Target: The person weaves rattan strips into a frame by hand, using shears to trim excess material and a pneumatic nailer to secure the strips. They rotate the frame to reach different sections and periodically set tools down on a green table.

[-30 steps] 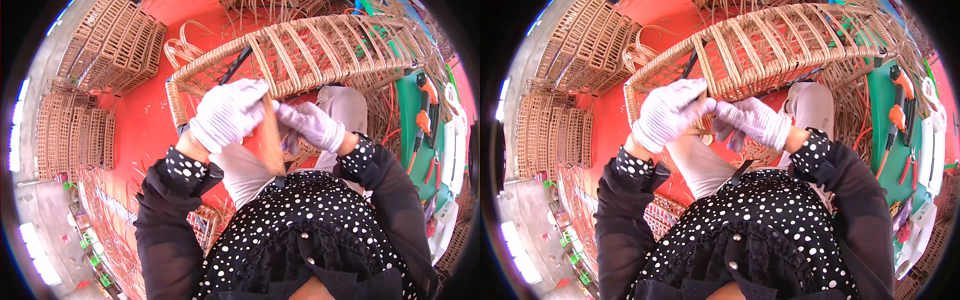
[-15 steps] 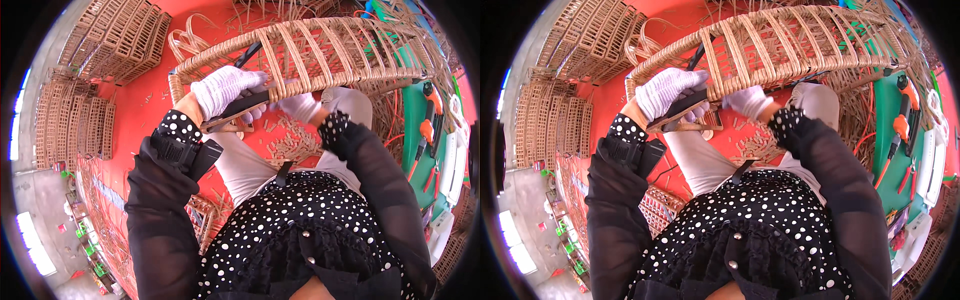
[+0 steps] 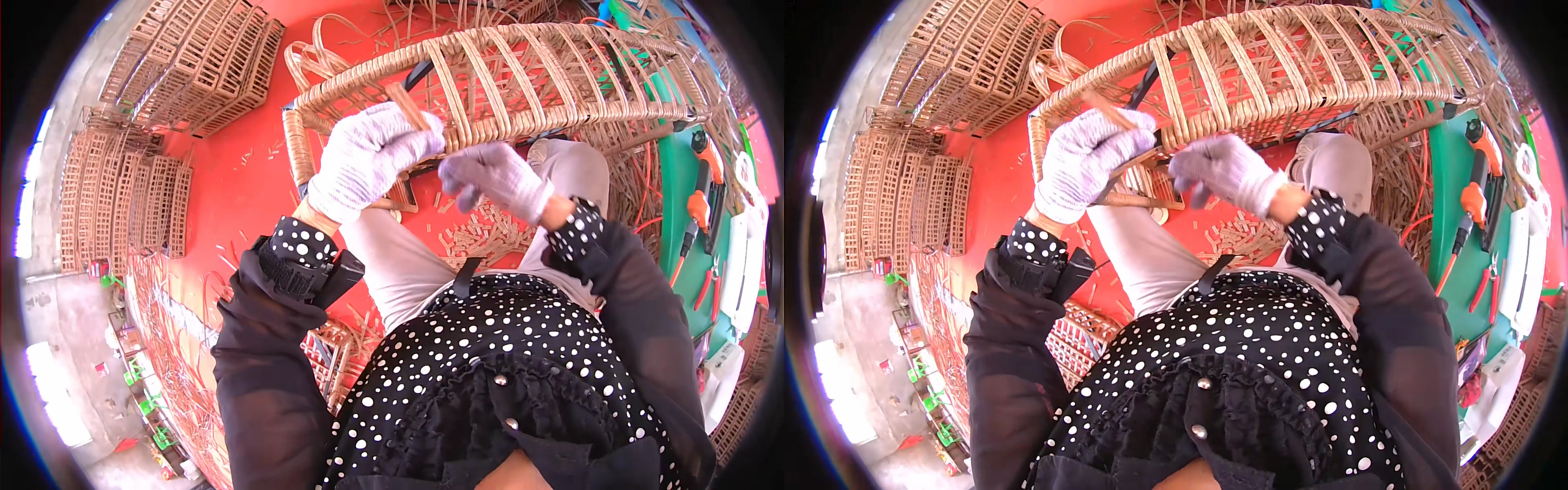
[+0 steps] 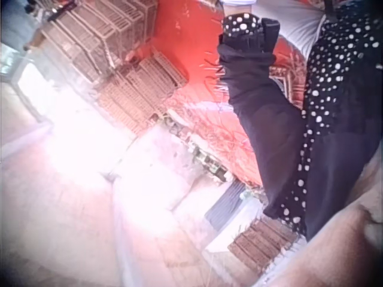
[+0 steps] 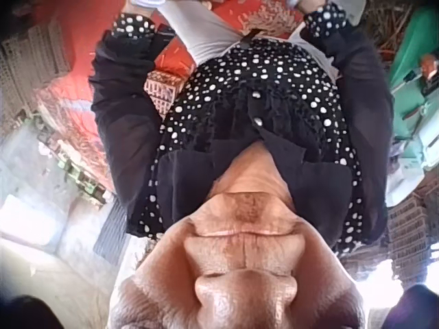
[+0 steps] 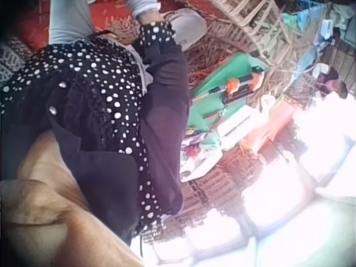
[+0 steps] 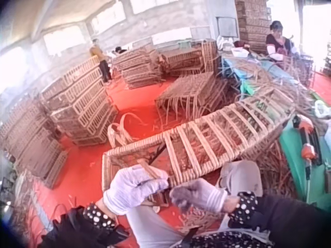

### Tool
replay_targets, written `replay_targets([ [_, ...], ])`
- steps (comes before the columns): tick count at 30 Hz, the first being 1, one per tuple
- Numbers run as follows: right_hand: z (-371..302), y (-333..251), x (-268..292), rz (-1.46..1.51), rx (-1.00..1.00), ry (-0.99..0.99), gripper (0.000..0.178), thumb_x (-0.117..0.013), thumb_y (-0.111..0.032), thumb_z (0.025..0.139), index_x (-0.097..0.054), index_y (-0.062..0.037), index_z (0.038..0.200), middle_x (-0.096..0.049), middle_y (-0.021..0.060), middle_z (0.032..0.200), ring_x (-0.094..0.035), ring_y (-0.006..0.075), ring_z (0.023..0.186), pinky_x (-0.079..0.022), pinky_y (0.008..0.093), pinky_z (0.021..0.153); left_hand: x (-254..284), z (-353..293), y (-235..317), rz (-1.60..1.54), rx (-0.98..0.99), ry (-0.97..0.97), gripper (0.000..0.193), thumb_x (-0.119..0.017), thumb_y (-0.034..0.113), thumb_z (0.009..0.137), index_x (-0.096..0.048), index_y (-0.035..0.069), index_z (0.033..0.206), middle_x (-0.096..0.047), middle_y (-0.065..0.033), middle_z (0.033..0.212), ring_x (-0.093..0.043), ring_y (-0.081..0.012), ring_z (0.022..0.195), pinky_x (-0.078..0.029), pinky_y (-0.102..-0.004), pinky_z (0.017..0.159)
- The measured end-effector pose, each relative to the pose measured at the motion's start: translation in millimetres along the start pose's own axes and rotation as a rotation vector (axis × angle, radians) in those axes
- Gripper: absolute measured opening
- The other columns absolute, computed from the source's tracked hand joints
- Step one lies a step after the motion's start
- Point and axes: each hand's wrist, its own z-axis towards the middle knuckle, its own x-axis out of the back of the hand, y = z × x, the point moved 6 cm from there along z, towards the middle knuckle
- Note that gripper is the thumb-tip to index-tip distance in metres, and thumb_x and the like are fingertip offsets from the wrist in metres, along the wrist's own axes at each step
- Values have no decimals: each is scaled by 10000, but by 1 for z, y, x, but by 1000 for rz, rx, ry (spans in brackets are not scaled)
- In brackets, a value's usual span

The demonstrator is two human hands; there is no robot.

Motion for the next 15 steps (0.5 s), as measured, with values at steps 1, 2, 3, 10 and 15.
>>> replay_targets([
  [1, -16, -8, -10, 131, -70, -64, 376, -522, -331, 887, -604, 35, 920, -649, 142, 810, -617, 179, 564, -512, 273, 551, -3, -5, 4, 31, -120, -15, 178, -628, 76, 795, -648, 26, 965, -637, -59, 876, -621, -165, 824, -503, -277, 745],
  [2, -27, -16, -18, 264, -138, -120, 393, -533, -341, 884, -604, 44, 906, -647, 148, 802, -615, 173, 564, -508, 267, 539, -7, -8, 7, 59, -246, -36, 197, -650, 75, 767, -653, 35, 960, -633, -68, 874, -612, -185, 843, -494, -278, 734],
  [3, -32, -24, -23, 262, -138, -118, 393, -533, -341, 884, -604, 44, 906, -647, 148, 802, -615, 173, 564, -508, 267, 539, -8, -15, 12, 301, -432, -44, 223, -666, 55, 722, -654, 48, 945, -622, -76, 907, -600, -219, 883, -495, -297, 749],
  [10, 0, 4, -15, -4, 75, 23, 188, -597, -174, 855, -618, 11, 830, -593, 56, 611, -550, 108, 471, -453, 242, 441, 3, -4, 5, -96, -3, -91, 312, -651, 34, 696, -617, 46, 1006, -595, -121, 982, -587, -256, 923, -482, -297, 804],
  [15, 39, -17, -7, -782, 752, 192, 213, -655, -258, 778, -623, -50, 812, -615, 86, 674, -608, 225, 611, -475, 329, 555, 14, 21, -14, 699, -171, -421, 201, -574, 125, 781, -559, 58, 970, -635, -88, 807, -636, -226, 711, -508, -300, 617],
])
